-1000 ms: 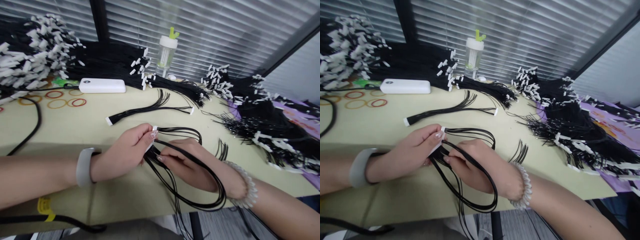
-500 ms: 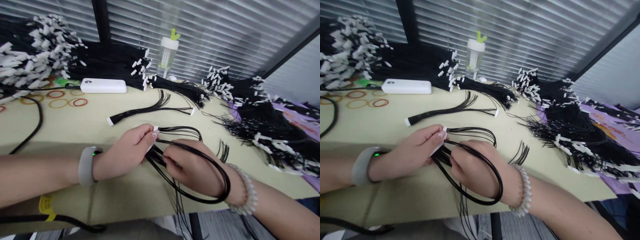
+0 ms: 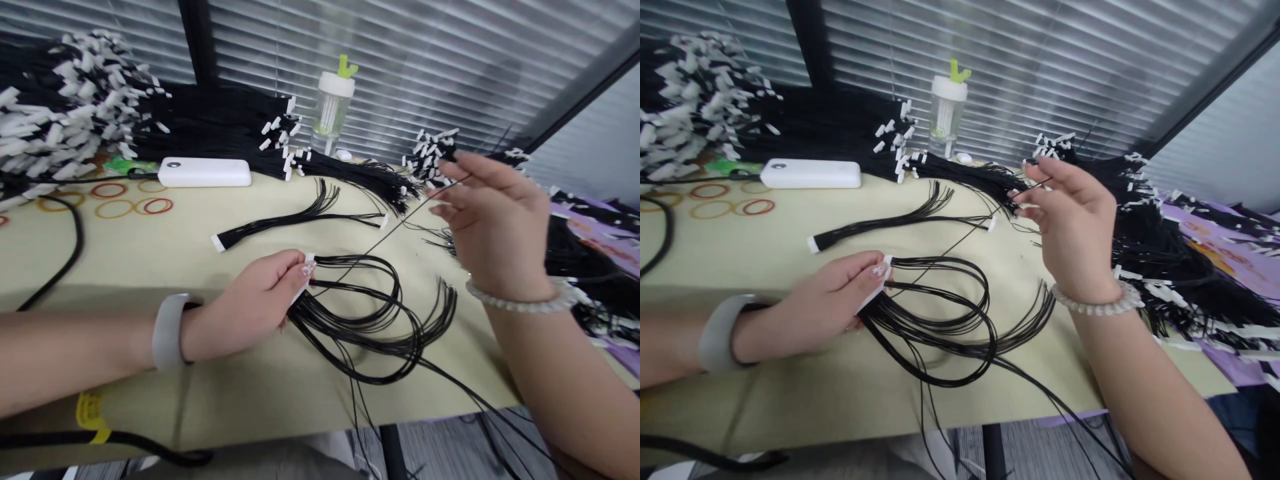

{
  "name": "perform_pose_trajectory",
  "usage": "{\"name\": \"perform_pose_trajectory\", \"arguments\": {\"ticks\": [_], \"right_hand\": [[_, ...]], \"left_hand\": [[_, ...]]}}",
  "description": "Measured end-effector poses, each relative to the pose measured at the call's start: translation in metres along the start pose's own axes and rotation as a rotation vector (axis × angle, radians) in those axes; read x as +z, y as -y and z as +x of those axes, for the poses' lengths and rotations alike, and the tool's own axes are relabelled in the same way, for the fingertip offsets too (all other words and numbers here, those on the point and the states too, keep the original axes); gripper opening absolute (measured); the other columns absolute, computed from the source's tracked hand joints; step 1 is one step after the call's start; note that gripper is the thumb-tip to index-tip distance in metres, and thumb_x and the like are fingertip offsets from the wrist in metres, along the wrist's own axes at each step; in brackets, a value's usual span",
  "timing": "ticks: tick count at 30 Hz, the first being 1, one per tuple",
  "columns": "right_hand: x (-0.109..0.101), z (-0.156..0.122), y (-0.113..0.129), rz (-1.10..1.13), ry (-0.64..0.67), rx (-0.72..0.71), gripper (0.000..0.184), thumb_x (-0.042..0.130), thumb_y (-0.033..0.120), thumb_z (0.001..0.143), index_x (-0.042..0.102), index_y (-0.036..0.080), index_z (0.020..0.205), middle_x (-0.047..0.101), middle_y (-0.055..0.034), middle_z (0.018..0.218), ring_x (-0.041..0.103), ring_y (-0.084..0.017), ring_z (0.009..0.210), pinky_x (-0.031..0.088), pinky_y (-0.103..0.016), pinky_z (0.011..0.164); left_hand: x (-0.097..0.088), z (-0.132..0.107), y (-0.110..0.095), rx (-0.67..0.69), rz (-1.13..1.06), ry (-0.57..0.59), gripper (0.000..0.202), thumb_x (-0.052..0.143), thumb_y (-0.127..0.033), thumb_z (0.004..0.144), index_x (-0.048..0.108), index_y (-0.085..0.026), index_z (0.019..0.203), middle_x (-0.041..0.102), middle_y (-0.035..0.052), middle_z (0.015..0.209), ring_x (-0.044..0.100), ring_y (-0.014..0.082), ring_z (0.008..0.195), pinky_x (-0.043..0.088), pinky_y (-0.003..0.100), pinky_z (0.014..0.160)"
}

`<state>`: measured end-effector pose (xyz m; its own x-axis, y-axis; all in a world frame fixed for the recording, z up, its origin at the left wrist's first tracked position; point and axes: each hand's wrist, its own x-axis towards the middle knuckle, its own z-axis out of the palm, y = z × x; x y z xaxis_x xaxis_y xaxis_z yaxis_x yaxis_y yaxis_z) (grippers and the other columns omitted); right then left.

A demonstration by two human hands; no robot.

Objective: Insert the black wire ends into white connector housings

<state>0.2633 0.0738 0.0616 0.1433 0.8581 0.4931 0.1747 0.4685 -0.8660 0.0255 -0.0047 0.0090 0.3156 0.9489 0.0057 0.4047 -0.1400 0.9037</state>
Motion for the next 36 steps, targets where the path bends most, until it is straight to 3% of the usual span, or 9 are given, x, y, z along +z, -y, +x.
{"name": "perform_pose_trajectory", "arguments": {"ticks": [2, 5, 8, 11, 14, 18, 24, 36], "right_hand": [[-0.002, 0.007, 0.001, 0.191, -0.047, 0.11, 0.023, 0.049, 0.007, 0.073, 0.055, 0.011, 0.095, 0.055, -0.0112, 0.101, 0.054, -0.006, 0.061, 0.042, -0.022, 0.055], [-0.002, 0.003, 0.006, 0.188, -0.029, 0.148, 0.022, 0.043, 0.01, 0.08, 0.053, 0.013, 0.099, 0.057, -0.0044, 0.077, 0.039, 0.001, 0.043, 0.033, -0.018, 0.043], [0.003, -0.015, 0.012, 0.052, 0.224, 0.09, 0.032, 0.045, 0.018, 0.082, 0.043, 0.023, 0.114, 0.055, 0.0025, 0.064, 0.031, 0.0, 0.034, 0.025, -0.017, 0.035], [0.012, -0.038, 0.016, -0.201, 0.536, 0.01, 0.013, 0.05, 0.027, 0.08, 0.052, 0.02, 0.091, 0.057, 0.001, 0.066, 0.043, -0.004, 0.041, 0.032, -0.017, 0.036], [0.022, -0.054, 0.02, -0.475, 0.678, -0.164, 0.011, 0.052, 0.025, 0.078, 0.053, 0.017, 0.072, 0.053, 0.0014, 0.061, 0.046, -0.005, 0.052, 0.036, -0.018, 0.045], [0.03, -0.062, 0.02, -0.595, 0.714, -0.351, 0.009, 0.05, 0.016, 0.078, 0.052, 0.015, 0.069, 0.052, 0.0015, 0.067, 0.045, -0.005, 0.062, 0.037, -0.018, 0.056], [0.027, -0.058, 0.016, -0.579, 0.748, -0.416, 0.008, 0.049, 0.013, 0.076, 0.051, 0.014, 0.069, 0.049, -0.0004, 0.071, 0.045, -0.007, 0.068, 0.037, -0.019, 0.059], [0.03, -0.058, 0.013, -0.56, 0.768, -0.384, 0.011, 0.047, 0.015, 0.078, 0.049, 0.015, 0.068, 0.048, -0.001, 0.069, 0.044, -0.008, 0.065, 0.037, -0.021, 0.059]], "left_hand": [[0.0, 0.0, 0.0, -0.001, -0.008, 0.011, 0.031, 0.03, -0.042, 0.085, 0.039, -0.019, 0.066, 0.037, -0.0055, 0.054, 0.039, 0.0064, 0.046, 0.036, 0.017, 0.044], [0.001, 0.0, 0.0, -0.006, -0.017, 0.027, 0.032, 0.03, -0.043, 0.085, 0.039, -0.019, 0.066, 0.037, -0.0053, 0.053, 0.039, 0.0069, 0.046, 0.036, 0.017, 0.044], [0.001, 0.0, -0.001, -0.014, -0.026, 0.047, 0.032, 0.03, -0.043, 0.085, 0.04, -0.019, 0.067, 0.038, -0.0056, 0.052, 0.04, 0.0067, 0.045, 0.036, 0.017, 0.044], [0.001, 0.0, -0.001, -0.022, -0.05, 0.055, 0.032, 0.028, -0.043, 0.086, 0.04, -0.019, 0.068, 0.038, -0.0062, 0.051, 0.039, 0.0059, 0.043, 0.036, 0.017, 0.043], [0.0, -0.001, -0.002, -0.03, -0.07, 0.045, 0.033, 0.028, -0.043, 0.086, 0.039, -0.019, 0.067, 0.037, -0.0062, 0.05, 0.039, 0.0056, 0.042, 0.036, 0.016, 0.043], [0.001, 0.0, -0.002, -0.04, -0.108, 0.029, 0.034, 0.028, -0.044, 0.085, 0.039, -0.018, 0.066, 0.036, -0.0063, 0.051, 0.038, 0.0052, 0.042, 0.035, 0.016, 0.042], [0.001, 0.001, 0.0, -0.076, -0.154, 0.022, 0.035, 0.028, -0.046, 0.084, 0.041, -0.019, 0.068, 0.037, -0.0054, 0.055, 0.039, 0.0059, 0.043, 0.036, 0.017, 0.041], [0.0, 0.0, -0.001, -0.074, -0.153, 0.036, 0.035, 0.028, -0.046, 0.084, 0.039, -0.019, 0.067, 0.036, -0.0053, 0.055, 0.039, 0.0064, 0.043, 0.035, 0.018, 0.041]]}}
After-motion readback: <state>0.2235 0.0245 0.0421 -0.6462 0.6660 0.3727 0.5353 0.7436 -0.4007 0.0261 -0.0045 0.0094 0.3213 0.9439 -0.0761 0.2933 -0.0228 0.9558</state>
